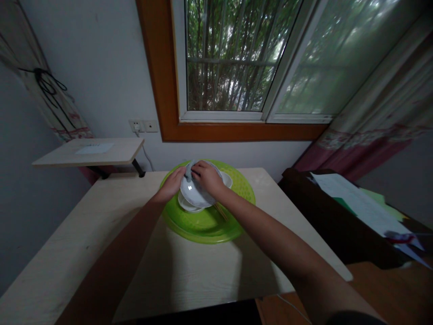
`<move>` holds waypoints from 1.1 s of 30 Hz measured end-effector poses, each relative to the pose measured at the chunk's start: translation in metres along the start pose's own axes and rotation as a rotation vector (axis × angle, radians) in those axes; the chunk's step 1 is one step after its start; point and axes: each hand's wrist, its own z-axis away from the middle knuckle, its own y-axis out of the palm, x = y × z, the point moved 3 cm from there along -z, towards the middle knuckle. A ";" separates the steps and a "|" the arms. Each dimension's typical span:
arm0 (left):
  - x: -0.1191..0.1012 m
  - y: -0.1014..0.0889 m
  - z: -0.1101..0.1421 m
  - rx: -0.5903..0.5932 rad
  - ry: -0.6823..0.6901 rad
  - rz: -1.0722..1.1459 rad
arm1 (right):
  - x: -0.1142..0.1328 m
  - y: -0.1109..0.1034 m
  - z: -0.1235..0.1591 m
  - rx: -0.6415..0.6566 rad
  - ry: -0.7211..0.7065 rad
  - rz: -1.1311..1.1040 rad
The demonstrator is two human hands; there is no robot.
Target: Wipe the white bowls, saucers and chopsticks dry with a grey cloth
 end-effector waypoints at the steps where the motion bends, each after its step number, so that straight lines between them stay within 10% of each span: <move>1: -0.002 0.000 0.001 0.006 -0.003 0.002 | -0.005 -0.003 0.000 -0.004 0.015 0.031; 14: -0.015 -0.006 0.008 -0.069 0.001 0.000 | -0.021 -0.043 0.044 0.265 0.110 0.418; 21: -0.012 -0.007 0.007 -0.083 0.014 -0.009 | 0.008 -0.026 0.062 0.454 -0.071 0.124; 33: -0.001 -0.002 -0.003 -0.037 0.009 -0.069 | 0.018 0.015 0.013 0.132 -0.206 0.023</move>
